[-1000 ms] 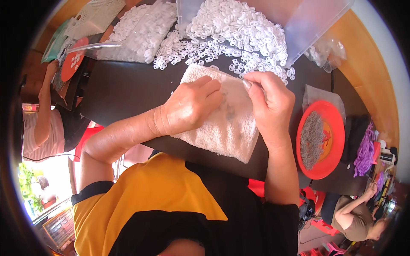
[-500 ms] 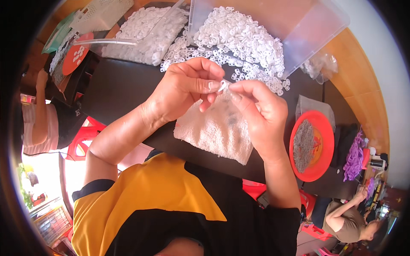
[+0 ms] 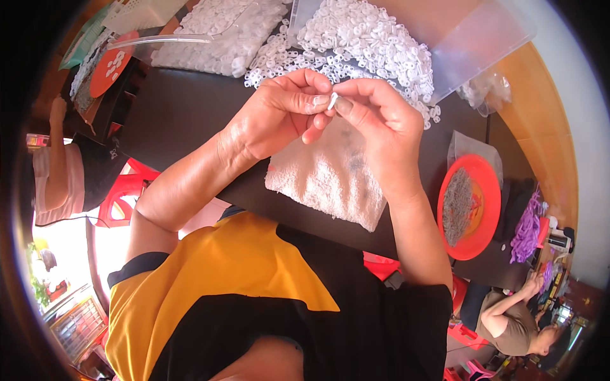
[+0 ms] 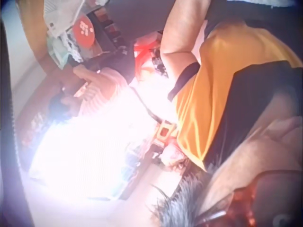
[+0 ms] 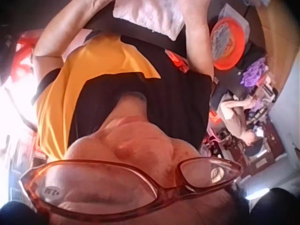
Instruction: Assembling small white plastic washers or spacers using a thin metal pin or assembly tool.
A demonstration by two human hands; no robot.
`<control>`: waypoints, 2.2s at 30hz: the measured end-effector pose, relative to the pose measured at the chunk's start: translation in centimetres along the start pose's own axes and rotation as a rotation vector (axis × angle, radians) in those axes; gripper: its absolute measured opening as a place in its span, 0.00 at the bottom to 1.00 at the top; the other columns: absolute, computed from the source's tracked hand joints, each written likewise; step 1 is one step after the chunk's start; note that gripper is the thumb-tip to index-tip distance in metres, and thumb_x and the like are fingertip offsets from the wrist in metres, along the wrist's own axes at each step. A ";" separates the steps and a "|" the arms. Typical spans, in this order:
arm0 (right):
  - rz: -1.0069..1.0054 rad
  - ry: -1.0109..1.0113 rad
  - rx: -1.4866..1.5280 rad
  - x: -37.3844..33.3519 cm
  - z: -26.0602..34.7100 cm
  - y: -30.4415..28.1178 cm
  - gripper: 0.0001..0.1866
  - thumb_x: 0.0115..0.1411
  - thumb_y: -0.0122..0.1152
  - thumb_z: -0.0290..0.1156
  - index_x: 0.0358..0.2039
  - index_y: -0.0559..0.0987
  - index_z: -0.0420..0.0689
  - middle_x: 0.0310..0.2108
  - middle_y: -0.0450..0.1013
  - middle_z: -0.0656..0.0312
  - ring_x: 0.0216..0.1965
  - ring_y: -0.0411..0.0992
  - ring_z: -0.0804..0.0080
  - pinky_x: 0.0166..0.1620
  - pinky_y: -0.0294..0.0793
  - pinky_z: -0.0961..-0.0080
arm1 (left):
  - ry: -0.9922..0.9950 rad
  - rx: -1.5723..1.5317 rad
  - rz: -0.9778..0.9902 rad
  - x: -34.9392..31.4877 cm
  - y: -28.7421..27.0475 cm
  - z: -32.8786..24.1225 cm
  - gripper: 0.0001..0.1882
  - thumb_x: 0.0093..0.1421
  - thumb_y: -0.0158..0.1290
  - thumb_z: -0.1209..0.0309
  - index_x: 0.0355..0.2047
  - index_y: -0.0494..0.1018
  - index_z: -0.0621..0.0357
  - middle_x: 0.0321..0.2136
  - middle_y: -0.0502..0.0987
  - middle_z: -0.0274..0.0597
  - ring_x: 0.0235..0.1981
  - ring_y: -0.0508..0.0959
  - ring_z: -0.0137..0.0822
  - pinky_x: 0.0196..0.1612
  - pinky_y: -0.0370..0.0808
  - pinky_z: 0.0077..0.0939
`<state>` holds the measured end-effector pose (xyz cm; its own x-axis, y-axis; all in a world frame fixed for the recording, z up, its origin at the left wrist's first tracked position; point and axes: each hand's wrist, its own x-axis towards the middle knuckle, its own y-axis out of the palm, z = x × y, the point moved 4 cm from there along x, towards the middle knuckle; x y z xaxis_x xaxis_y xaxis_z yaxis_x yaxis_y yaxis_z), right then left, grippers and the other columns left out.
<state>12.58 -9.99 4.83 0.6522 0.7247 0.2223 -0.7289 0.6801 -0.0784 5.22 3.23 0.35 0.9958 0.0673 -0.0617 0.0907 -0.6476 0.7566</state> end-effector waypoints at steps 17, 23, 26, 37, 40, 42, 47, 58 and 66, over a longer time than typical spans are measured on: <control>-0.102 -0.161 -0.198 -0.9 -2.2 1.0 0.07 0.63 0.54 0.18 0.41 0.75 0.35 0.33 0.75 0.62 0.35 0.73 0.79 0.41 0.71 0.84 | 0.008 0.173 -0.216 -0.8 -0.1 0.9 0.06 0.63 0.52 0.76 0.37 0.73 0.67 0.30 0.78 0.45 0.26 0.77 0.33 0.26 0.74 0.25; -0.142 -0.318 -0.454 -0.9 -1.9 0.7 0.05 0.61 0.56 0.19 0.38 0.75 0.37 0.30 0.76 0.62 0.29 0.74 0.80 0.36 0.73 0.83 | 0.015 0.240 -0.208 -0.9 0.2 0.8 0.06 0.63 0.52 0.75 0.36 0.73 0.68 0.30 0.77 0.45 0.27 0.77 0.33 0.29 0.73 0.25; -0.119 -0.273 -0.426 -1.0 -1.9 0.4 0.05 0.60 0.57 0.19 0.37 0.76 0.37 0.30 0.76 0.63 0.31 0.73 0.80 0.36 0.73 0.83 | -0.011 0.249 -0.249 -0.7 -0.3 1.2 0.06 0.63 0.52 0.75 0.36 0.73 0.67 0.29 0.76 0.42 0.26 0.76 0.31 0.28 0.72 0.24; -0.043 -0.273 -0.492 -0.5 -1.6 0.0 0.07 0.56 0.57 0.14 0.34 0.76 0.37 0.30 0.76 0.62 0.30 0.74 0.78 0.34 0.73 0.82 | 0.068 0.275 -0.310 -0.3 -1.2 0.2 0.06 0.63 0.51 0.75 0.38 0.72 0.67 0.28 0.75 0.41 0.25 0.75 0.30 0.27 0.71 0.23; -0.015 -0.357 -0.656 -0.2 -1.9 -0.4 0.09 0.50 0.58 0.14 0.32 0.77 0.40 0.28 0.73 0.61 0.29 0.74 0.68 0.33 0.72 0.75 | 0.133 0.268 -0.336 0.2 -2.1 -0.6 0.07 0.63 0.50 0.76 0.38 0.72 0.68 0.29 0.75 0.42 0.27 0.75 0.31 0.28 0.72 0.24; 0.019 -0.408 -0.755 -0.3 -1.8 -0.1 0.10 0.48 0.58 0.14 0.31 0.77 0.41 0.27 0.72 0.61 0.29 0.73 0.64 0.34 0.72 0.72 | 0.138 0.237 -0.343 0.4 -2.6 -0.7 0.07 0.63 0.50 0.76 0.39 0.72 0.67 0.29 0.75 0.43 0.28 0.75 0.32 0.29 0.71 0.24; 0.188 -0.518 -0.939 -0.4 -1.4 0.9 0.07 0.45 0.60 0.19 0.26 0.77 0.46 0.25 0.68 0.63 0.33 0.70 0.61 0.38 0.69 0.65 | 0.108 0.228 -0.356 0.2 -2.6 -0.5 0.07 0.62 0.52 0.75 0.38 0.73 0.68 0.29 0.75 0.43 0.28 0.75 0.32 0.28 0.71 0.24; 0.360 -0.426 -0.948 -0.9 -2.4 0.9 0.05 0.46 0.60 0.21 0.25 0.76 0.45 0.26 0.69 0.62 0.33 0.69 0.60 0.39 0.69 0.65 | 0.067 0.286 -0.369 0.0 -2.1 -0.1 0.07 0.60 0.55 0.75 0.35 0.74 0.68 0.26 0.76 0.42 0.23 0.74 0.30 0.25 0.71 0.22; 0.095 -0.267 -0.612 -0.7 -1.4 0.3 0.08 0.48 0.56 0.15 0.29 0.74 0.41 0.25 0.69 0.58 0.30 0.71 0.56 0.33 0.70 0.63 | 0.124 0.381 -0.341 -0.3 -1.3 0.3 0.06 0.61 0.53 0.74 0.35 0.74 0.65 0.29 0.76 0.41 0.28 0.77 0.30 0.31 0.73 0.22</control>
<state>12.18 -10.14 3.27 0.4602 0.7855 0.4138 -0.4799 0.6122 -0.6284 4.81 3.85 -0.79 0.9022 0.3971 -0.1685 0.4303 -0.8016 0.4152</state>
